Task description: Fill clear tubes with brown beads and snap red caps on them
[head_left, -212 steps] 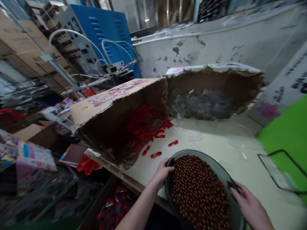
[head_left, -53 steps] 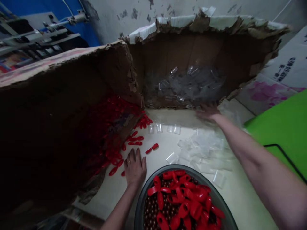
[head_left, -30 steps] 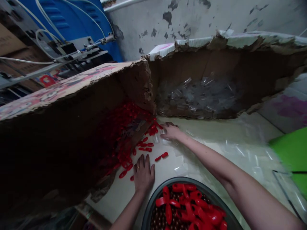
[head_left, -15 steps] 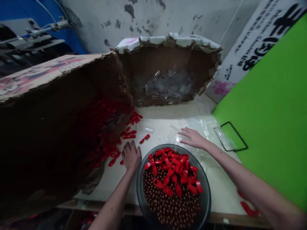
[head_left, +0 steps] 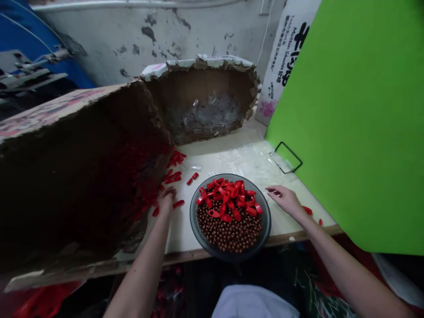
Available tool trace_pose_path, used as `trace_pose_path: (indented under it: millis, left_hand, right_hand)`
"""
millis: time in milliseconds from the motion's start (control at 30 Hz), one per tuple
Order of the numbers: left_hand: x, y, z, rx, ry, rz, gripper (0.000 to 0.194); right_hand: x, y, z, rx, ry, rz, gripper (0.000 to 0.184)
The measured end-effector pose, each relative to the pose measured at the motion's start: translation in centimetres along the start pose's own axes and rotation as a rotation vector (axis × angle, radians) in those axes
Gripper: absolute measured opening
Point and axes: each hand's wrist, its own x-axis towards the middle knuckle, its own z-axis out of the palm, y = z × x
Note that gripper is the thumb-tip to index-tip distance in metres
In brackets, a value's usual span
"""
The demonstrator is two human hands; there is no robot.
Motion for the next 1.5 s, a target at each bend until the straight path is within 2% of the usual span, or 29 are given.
trace_pose_path:
  millis: [100, 167, 267, 300, 333, 400, 467, 533, 567, 633, 700, 867, 967, 1067, 1133, 1200, 1300, 1400, 1500]
  left_hand:
    - [-0.1, 0.8, -0.7, -0.061, 0.052, -0.025, 0.028]
    - [-1.1, 2.0, -1.3, -0.08, 0.087, 0.01, 0.03]
    - [-5.4, 4.7, -1.2, -0.056, 0.069, 0.155, 0.034]
    - [-7.6, 5.9, -0.7, -0.014, 0.016, 0.243, 0.034]
    - [-10.0, 7.0, 0.0, 0.116, -0.107, 0.42, 0.038]
    - [-14.9, 8.8, 2.1, 0.389, -0.413, 0.769, 0.045]
    - [-18.8, 9.7, 4.5, 0.596, -0.696, 1.043, 0.05]
    - [-20.8, 9.8, 6.7, 0.717, -0.828, 1.201, 0.047]
    - [-21.1, 9.7, 7.5, 0.757, -0.838, 1.239, 0.044]
    - [-20.4, 9.5, 8.6, 0.815, -0.786, 1.238, 0.039]
    - [-19.1, 9.7, 8.7, 0.849, -0.719, 1.188, 0.035]
    - [-17.0, 11.2, 7.2, 0.76, -0.698, 1.052, 0.034]
    - [-17.4, 12.2, 6.8, 0.565, -0.662, 0.889, 0.034]
    - [-18.5, 13.2, 7.1, 0.293, -0.654, 0.711, 0.039]
    - [-19.2, 13.9, 7.3, 0.134, -0.67, 0.61, 0.042]
    - [-19.8, 14.2, 7.4, 0.028, -0.7, 0.534, 0.035]
    - [-20.7, 14.2, 7.1, -0.051, -0.741, 0.45, 0.024]
    - [-21.5, 13.7, 6.0, -0.035, -0.718, 0.454, 0.022]
    - [-22.0, 12.5, 4.2, 0.089, -0.627, 0.543, 0.022]
  right_hand:
    - [0.4, 0.0, 2.4, -0.018, -0.108, -0.114, 0.04]
    - [1.2, -0.1, 3.6, -0.063, -0.133, -0.165, 0.041]
    - [2.2, -0.2, 4.4, -0.097, -0.14, -0.195, 0.038]
    - [2.4, -0.3, 4.5, -0.1, -0.147, -0.201, 0.038]
    - [2.5, -0.3, 4.4, -0.101, -0.152, -0.204, 0.037]
    - [2.7, -0.4, 4.3, -0.098, -0.152, -0.197, 0.034]
    - [3.0, -0.7, 4.2, -0.082, -0.137, -0.179, 0.032]
    - [3.4, -0.9, 4.3, -0.047, -0.108, -0.161, 0.029]
    - [3.5, -0.9, 4.3, -0.021, -0.089, -0.152, 0.028]
    - [3.9, -0.8, 4.4, 0.046, -0.039, -0.128, 0.024]
    - [4.1, -0.3, 4.3, 0.135, 0.022, -0.089, 0.023]
    - [3.2, 0.0, 3.0, 0.417, 0.151, 0.037, 0.048]
    - [1.4, -1.8, 1.5, 0.627, 0.153, 0.06, 0.048]
    - [-1.1, -5.0, 0.1, 0.831, 0.035, 0.052, 0.037]
    - [-2.6, -7.0, -0.5, 0.802, -0.074, 0.007, 0.033]
    - [-3.8, -8.6, -0.8, 0.731, -0.156, -0.057, 0.031]
    - [-4.9, -10.2, -0.7, 0.648, -0.196, -0.132, 0.028]
    - [-5.5, -11.1, -0.5, 0.507, -0.169, -0.188, 0.028]
    - [-5.6, -11.3, -0.8, 0.337, -0.152, -0.283, 0.024]
